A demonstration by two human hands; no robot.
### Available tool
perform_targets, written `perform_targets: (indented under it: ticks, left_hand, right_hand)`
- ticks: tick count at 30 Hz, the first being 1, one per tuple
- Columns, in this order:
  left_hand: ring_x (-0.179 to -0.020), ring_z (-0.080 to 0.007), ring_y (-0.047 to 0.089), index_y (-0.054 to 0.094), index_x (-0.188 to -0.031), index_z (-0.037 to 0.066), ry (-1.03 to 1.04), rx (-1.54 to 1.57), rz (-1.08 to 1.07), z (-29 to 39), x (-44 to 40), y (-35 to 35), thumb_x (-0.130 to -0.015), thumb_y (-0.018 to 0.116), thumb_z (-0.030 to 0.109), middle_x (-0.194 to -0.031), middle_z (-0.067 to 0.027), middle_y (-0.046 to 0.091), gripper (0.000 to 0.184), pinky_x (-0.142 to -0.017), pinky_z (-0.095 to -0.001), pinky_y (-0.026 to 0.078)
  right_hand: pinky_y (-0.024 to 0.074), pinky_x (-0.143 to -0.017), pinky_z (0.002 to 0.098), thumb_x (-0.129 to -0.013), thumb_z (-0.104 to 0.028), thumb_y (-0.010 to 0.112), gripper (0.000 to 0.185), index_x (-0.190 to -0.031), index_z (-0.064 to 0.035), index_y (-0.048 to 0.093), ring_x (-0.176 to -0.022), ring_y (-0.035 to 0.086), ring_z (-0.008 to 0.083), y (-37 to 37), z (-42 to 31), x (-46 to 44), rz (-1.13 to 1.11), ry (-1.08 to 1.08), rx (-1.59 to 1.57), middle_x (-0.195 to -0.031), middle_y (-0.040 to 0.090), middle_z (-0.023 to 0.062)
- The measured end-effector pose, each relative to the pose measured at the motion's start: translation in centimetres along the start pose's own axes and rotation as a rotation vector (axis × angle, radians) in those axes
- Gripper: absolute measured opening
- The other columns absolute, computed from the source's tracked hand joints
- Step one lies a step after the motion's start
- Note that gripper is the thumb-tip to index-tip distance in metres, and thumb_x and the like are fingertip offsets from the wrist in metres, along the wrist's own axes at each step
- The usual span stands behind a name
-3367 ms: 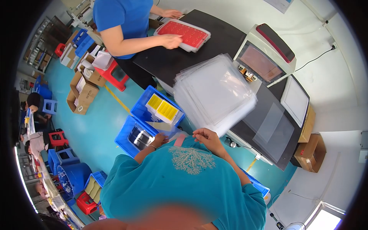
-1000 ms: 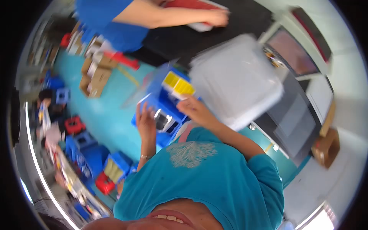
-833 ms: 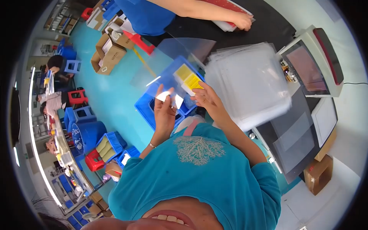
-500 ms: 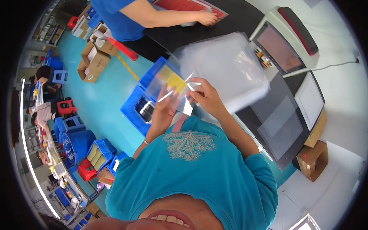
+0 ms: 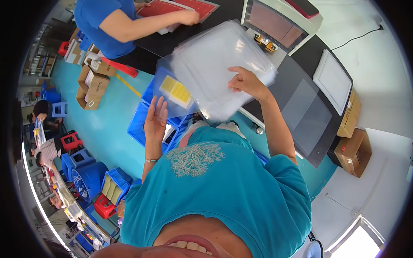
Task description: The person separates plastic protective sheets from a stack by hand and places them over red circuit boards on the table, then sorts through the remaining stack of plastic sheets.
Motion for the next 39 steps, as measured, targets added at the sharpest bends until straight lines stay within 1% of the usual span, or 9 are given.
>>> perform_targets:
  ticks: [2,10,14,21,22,25,26,30,39]
  left_hand:
    - [-0.120,-0.0237,0.057,0.037,-0.145,0.008,-0.040,-0.115,-0.004,-1.0,0.5,-0.2,-0.099,0.051,0.023,-0.140,-0.0157,0.049,0.050,-0.091,-0.0300,0.055]
    - [-0.116,-0.0256,0.060,0.038,-0.144,0.005,-0.122,-0.123,0.008,-3.7,1.1,-1.3,-0.103,0.043,0.027,-0.136,-0.0179,0.052,0.047,-0.086,-0.0300,0.058]
    - [-0.114,-0.0254,0.061,0.038,-0.143,0.004,-0.129,-0.119,0.007,-4.1,1.0,-1.3,-0.103,0.041,0.028,-0.135,-0.0184,0.053,0.047,-0.085,-0.0299,0.058]
    - [-0.111,-0.0235,0.062,0.037,-0.142,0.001,-0.128,-0.170,0.004,-4.1,1.1,-0.6,-0.103,0.043,0.027,-0.131,-0.0182,0.057,0.047,-0.084,-0.0299,0.058]
    - [-0.109,-0.0213,0.063,0.041,-0.141,0.004,-0.126,-0.191,0.010,-4.1,1.3,-0.6,-0.101,0.049,0.022,-0.129,-0.0146,0.059,0.045,-0.085,-0.0305,0.058]
    - [-0.107,-0.0189,0.064,0.045,-0.140,0.008,0.013,-0.478,-0.020,-3.1,1.2,0.4,-0.099,0.054,0.019,-0.129,-0.0107,0.060,0.044,-0.086,-0.0306,0.056]
    - [-0.102,-0.0159,0.064,0.048,-0.138,0.009,0.032,-0.492,-0.029,-2.6,0.8,0.9,-0.097,0.055,0.013,-0.125,-0.0089,0.062,0.041,-0.084,-0.0296,0.056]
    - [-0.096,-0.0123,0.064,0.050,-0.136,0.009,0.192,-0.694,-0.163,0.8,-1.6,5.5,-0.097,0.053,0.010,-0.118,-0.0071,0.066,0.038,-0.081,-0.0271,0.054]
    - [-0.091,-0.0120,0.065,0.055,-0.131,0.008,0.225,-0.887,-0.243,2.8,-8.3,8.8,-0.097,0.054,0.010,-0.113,-0.0074,0.067,0.034,-0.080,-0.0269,0.055]
  right_hand:
    - [0.0461,-0.063,0.0245,-0.091,-0.014,0.061,0.047,-0.134,-0.0020,0.048,-0.070,0.059,0.0111,-0.9,1.4,0.3,0.062,0.040,0.046,-0.084,0.066,0.0060]
    - [0.0443,-0.057,0.0220,-0.090,-0.014,0.061,0.041,-0.129,-0.0052,0.054,-0.065,0.057,0.0078,-1.0,3.8,2.5,0.166,0.181,0.075,-0.081,0.065,0.0036]
    - [0.0454,-0.058,0.0207,-0.091,-0.012,0.060,0.039,-0.128,-0.0051,0.054,-0.067,0.059,0.0080,-1.5,4.2,2.9,0.217,0.146,0.068,-0.082,0.066,0.0038]
    - [0.0475,-0.060,0.0204,-0.091,-0.010,0.059,0.036,-0.126,-0.0018,0.054,-0.069,0.061,0.0089,-1.9,5.2,3.8,0.276,0.147,0.038,-0.090,0.069,0.0076]
    - [0.0483,-0.060,0.0210,-0.090,-0.009,0.059,0.036,-0.124,0.0000,0.054,-0.069,0.062,0.0097,-1.8,5.3,4.0,0.285,0.150,0.020,-0.090,0.069,0.0084]
    - [0.0495,-0.060,0.0221,-0.089,-0.007,0.059,0.034,-0.122,0.0027,0.054,-0.070,0.064,0.0110,-1.8,5.2,4.7,0.320,0.123,0.005,-0.090,0.070,0.0096]
    - [0.0497,-0.060,0.0223,-0.089,-0.007,0.059,0.034,-0.121,0.0032,0.054,-0.070,0.064,0.0113,-1.8,5.1,5.0,0.339,0.109,0.007,-0.090,0.070,0.0099]
    - [0.0504,-0.060,0.0227,-0.089,-0.005,0.059,0.031,-0.118,0.0032,0.054,-0.074,0.066,0.0131,-1.3,5.3,6.5,0.387,0.112,-0.035,-0.090,0.070,0.0109]
    - [0.0508,-0.061,0.0244,-0.090,-0.005,0.061,0.028,-0.115,0.0030,0.052,-0.075,0.067,0.0150,1.3,6.5,9.0,0.419,0.121,-0.196,-0.090,0.069,0.0119]
Point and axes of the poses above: each hand's wrist, its own x-axis away from the middle knuckle, its own y-axis out of the palm, z = x × y, the point moved 9 cm from there along -x, towards the middle knuckle
